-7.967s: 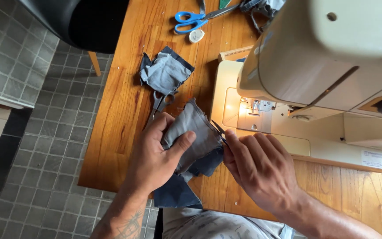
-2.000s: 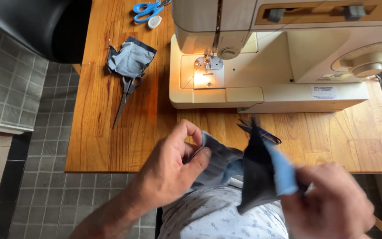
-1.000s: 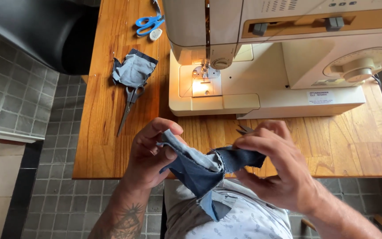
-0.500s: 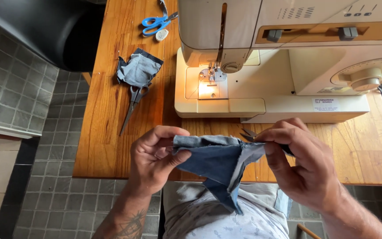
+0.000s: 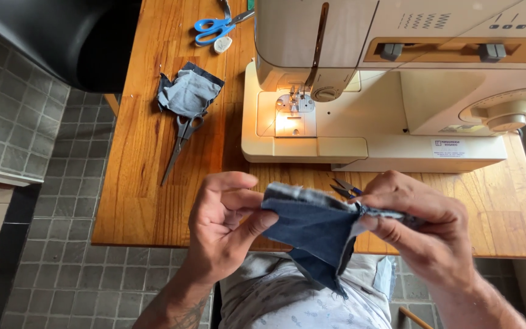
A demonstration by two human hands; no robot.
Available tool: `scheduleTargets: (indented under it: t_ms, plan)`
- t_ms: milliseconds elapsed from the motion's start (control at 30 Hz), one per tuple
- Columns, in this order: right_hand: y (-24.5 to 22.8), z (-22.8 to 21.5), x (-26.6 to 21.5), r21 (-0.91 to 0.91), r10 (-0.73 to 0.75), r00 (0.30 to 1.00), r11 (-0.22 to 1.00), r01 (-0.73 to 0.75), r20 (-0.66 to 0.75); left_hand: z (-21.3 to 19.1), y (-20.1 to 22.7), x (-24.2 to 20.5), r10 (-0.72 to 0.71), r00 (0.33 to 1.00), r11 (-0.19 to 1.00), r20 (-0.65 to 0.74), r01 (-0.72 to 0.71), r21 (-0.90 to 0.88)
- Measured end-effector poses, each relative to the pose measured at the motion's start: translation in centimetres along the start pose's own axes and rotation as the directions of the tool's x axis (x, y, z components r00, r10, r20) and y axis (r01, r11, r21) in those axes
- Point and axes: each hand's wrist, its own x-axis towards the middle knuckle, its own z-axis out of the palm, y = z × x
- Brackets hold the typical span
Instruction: Sewing denim fabric pieces together and trimming the edges and threads with scissors.
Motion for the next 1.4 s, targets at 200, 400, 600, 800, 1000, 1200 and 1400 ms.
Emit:
scheduleTargets:
  t_ms: [200, 400, 600, 800, 1000, 1200, 1400]
  plan:
    - [0.9, 0.4, -0.7, 0.084, 0.071, 0.992, 0.995, -0.062, -0.108, -0.4, -2.1, -0.1, 0.162, 0.985, 0.948, -0.057, -0.139, 0.288]
    - [2.0, 0.1, -1.8, 0.192, 0.014, 0.988, 0.981, 0.016, -0.155, 0.3, -2.8, 0.3, 0.031, 0.988, 0.990, 0.150, -0.010, -0.138]
    - [2.6, 0.0, -2.4, 0.110, 0.008, 0.976, 0.994, 0.017, -0.219, 1.2, -2.2, 0.2, -0.034, 0.993, 0.974, 0.114, 0.058, -0.219]
    - [2.3, 0.2, -2.2, 0.151, 0.048, 0.979, 0.988, -0.017, -0.200, 2.2, -0.4, 1.0, 0.030, 0.968, 0.946, 0.248, -0.108, 0.305]
    - [2.8, 0.4, -2.6, 0.214, 0.119, 0.966, 0.974, -0.069, -0.231, 4.7, -1.4, 0.4, 0.267, 0.918, 0.791, 0.293, -0.382, 0.477]
    - [3.9, -0.1, -3.7, 0.283, 0.207, 0.938, 0.951, -0.126, -0.279, 5.3, -2.3, 0.4, 0.320, 0.940, 0.780, 0.122, -0.334, 0.530]
    - [4.0, -0.1, -3.8, 0.324, 0.198, 0.947, 0.940, -0.110, -0.253, 4.5, -1.7, 1.1, -0.046, 0.989, 0.993, -0.139, 0.059, 0.097]
